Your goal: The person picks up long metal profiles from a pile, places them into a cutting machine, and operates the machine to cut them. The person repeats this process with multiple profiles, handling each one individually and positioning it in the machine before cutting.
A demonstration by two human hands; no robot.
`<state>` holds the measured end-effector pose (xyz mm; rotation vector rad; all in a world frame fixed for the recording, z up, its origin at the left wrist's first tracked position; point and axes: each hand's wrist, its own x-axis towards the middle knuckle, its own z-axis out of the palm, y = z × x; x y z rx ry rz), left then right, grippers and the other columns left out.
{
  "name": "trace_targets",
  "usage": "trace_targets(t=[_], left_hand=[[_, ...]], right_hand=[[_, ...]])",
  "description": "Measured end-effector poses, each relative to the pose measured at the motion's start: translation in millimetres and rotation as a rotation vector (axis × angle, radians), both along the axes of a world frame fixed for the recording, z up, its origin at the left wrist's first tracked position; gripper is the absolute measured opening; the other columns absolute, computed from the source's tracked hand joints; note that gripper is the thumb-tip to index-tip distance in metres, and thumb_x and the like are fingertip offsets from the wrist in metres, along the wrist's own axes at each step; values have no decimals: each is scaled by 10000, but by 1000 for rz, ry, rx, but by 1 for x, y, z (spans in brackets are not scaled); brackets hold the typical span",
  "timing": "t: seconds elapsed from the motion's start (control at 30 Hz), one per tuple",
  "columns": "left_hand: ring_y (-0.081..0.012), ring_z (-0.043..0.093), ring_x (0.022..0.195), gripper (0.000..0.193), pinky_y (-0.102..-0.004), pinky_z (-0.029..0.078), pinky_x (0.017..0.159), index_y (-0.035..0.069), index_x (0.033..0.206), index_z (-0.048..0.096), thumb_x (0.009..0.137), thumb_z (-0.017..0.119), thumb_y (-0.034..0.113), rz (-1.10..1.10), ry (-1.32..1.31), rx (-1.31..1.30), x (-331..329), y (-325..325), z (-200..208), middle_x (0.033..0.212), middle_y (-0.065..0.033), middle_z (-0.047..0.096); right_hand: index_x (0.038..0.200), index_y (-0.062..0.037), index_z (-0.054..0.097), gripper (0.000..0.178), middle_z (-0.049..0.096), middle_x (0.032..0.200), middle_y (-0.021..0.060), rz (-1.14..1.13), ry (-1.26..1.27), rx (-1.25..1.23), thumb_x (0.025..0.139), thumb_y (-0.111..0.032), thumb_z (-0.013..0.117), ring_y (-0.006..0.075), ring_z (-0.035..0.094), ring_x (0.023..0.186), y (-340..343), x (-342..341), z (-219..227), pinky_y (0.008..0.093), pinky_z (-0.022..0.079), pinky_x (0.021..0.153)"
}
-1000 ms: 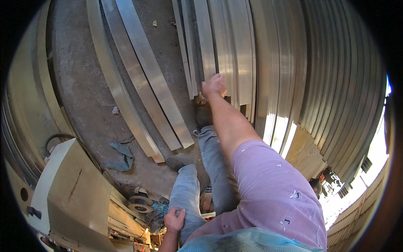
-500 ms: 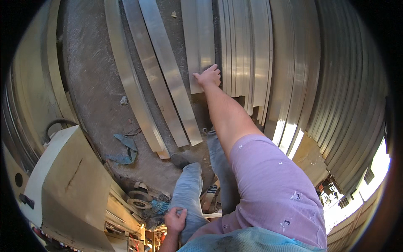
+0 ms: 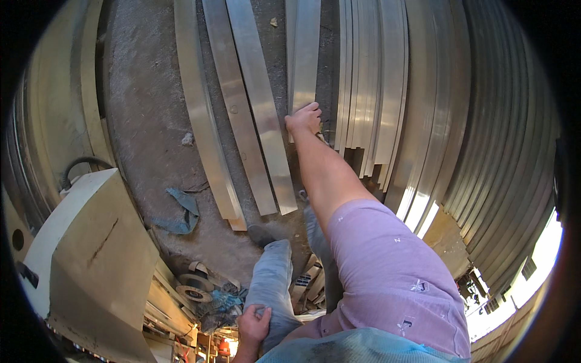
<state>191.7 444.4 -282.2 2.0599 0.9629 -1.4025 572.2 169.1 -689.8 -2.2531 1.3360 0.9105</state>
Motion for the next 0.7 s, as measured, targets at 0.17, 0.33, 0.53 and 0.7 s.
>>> trace_targets(t=[0.17,0.33,0.53,0.7], left_hand=[[-274,691,620,405,-405,553,645,61,1033,771,840,828,413,17,-3,-37,-16,4,-8,647,-112,680],[-183,677,658,333,-381,550,659,15,1042,730,926,776,324,170,43,-267,14,1,-15,724,-80,698],[-196,692,1013,390,-344,561,852,27,1322,582,1028,655,272,726,-270,-713,189,-43,-35,1159,-93,705],[-222,690,974,519,-388,566,839,2,1304,581,899,803,240,485,11,-883,253,-92,11,1117,-117,691]], right_hand=[[1335,-17,397,927,550,1364,216,76,-165,190,693,-403,944,371,599,1261,-18,-17,36,440,536,1023],[1373,40,351,891,602,1271,187,-152,-308,812,764,-233,941,278,643,1132,-31,-91,164,408,577,953],[1378,54,381,797,640,1108,112,-338,-332,1333,821,-203,891,158,655,920,13,-210,357,322,572,775],[1305,31,416,773,631,1066,111,-265,-260,1333,807,-301,905,177,653,931,48,-250,448,338,574,747]])
